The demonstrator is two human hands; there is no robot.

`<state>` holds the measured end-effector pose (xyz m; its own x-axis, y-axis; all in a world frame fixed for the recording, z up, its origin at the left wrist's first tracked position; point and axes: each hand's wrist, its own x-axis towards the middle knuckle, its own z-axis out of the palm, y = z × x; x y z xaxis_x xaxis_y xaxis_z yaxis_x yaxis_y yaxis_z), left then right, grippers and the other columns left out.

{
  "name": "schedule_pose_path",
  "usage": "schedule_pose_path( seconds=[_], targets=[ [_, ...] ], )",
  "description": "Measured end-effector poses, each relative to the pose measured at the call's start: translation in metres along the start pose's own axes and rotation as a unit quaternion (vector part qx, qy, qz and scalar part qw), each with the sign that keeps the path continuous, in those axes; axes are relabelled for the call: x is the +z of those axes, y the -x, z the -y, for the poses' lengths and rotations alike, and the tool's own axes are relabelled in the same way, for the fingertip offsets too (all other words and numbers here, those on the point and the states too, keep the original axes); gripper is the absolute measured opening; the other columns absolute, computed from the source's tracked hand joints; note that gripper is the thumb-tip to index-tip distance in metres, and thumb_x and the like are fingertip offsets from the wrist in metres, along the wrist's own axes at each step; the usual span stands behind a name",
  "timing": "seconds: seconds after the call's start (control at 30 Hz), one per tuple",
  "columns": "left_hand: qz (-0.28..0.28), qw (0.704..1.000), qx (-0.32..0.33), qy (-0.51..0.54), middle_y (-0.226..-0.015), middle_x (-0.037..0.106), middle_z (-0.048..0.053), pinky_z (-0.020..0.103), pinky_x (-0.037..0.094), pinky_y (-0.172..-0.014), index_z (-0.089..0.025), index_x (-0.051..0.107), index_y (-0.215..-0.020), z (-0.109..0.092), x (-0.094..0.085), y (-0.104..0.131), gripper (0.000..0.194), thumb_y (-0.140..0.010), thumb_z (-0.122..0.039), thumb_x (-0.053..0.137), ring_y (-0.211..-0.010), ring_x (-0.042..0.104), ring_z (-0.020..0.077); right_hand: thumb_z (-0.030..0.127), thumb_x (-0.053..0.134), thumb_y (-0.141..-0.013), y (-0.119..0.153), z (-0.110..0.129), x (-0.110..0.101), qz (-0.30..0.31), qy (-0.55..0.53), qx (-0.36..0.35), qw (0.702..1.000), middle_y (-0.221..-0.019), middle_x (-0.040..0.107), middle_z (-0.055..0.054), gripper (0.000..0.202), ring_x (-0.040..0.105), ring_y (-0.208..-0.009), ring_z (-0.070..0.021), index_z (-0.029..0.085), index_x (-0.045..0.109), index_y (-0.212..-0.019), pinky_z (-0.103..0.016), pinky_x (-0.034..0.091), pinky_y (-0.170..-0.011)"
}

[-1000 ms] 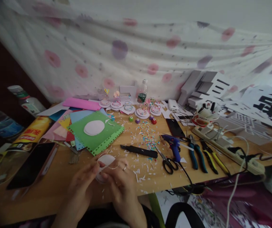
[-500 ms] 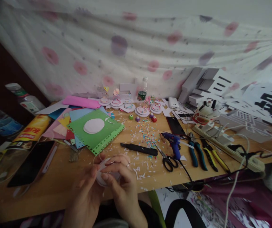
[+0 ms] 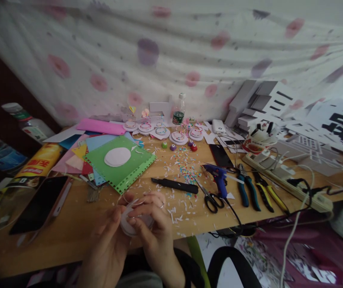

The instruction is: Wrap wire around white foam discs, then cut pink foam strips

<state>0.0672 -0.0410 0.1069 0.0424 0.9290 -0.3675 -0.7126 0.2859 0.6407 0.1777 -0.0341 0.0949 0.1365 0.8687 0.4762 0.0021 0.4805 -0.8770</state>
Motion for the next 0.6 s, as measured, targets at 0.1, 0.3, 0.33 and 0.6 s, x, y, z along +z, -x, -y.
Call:
schedule_pose_path(
  seconds=[0.1,0.3,0.33,0.6],
  targets=[
    [0.001,1.0,-0.012,0.008,-0.136,0.057,0.007,0.024,0.057,-0.081,-0.021,0.081,-0.098,-0.0008,0.0,0.0001,0.034,-0.07,-0.039,0.09,-0.111,0.061,0.0234,0.038,0.068,-0.096,-0.0001,0.0003,-0.0017,-0.003,0.018,-0.025,1.0,-0.094,0.069,0.003,0.009,0.057,-0.1,-0.0189,0.032,0.073,-0.091,-0.033,0.041,-0.096],
    [-0.011,1.0,-0.02,0.014,-0.141,0.055,0.006,0.019,0.057,-0.076,-0.021,0.082,-0.094,-0.0022,0.0018,0.0033,0.029,-0.071,-0.037,0.089,-0.108,0.062,0.0203,0.029,0.066,-0.098,0.0007,0.0009,-0.0054,-0.004,0.082,-0.08,0.993,-0.088,0.069,0.002,0.008,0.058,-0.091,-0.0202,0.03,0.072,-0.093,-0.039,0.039,-0.095],
    [-0.011,1.0,-0.022,0.013,-0.142,0.055,0.006,0.019,0.058,-0.075,-0.021,0.082,-0.094,-0.0025,0.0021,0.004,0.03,-0.071,-0.038,0.089,-0.108,0.062,0.021,0.028,0.066,-0.098,0.0009,0.001,-0.0058,-0.003,0.085,-0.084,0.993,-0.089,0.069,0.002,0.007,0.058,-0.091,-0.0203,0.03,0.072,-0.094,-0.04,0.039,-0.095],
    [-0.02,1.0,-0.012,0.011,-0.133,0.061,0.005,0.017,0.059,-0.07,-0.023,0.082,-0.094,-0.0039,0.006,0.0085,0.029,-0.07,-0.037,0.09,-0.1,0.065,0.0176,0.028,0.065,-0.099,-0.0005,0.0039,-0.0051,0.001,0.094,-0.089,0.992,-0.086,0.067,0.002,0.01,0.056,-0.092,-0.0197,0.029,0.072,-0.092,-0.036,0.042,-0.089]
  ],
)
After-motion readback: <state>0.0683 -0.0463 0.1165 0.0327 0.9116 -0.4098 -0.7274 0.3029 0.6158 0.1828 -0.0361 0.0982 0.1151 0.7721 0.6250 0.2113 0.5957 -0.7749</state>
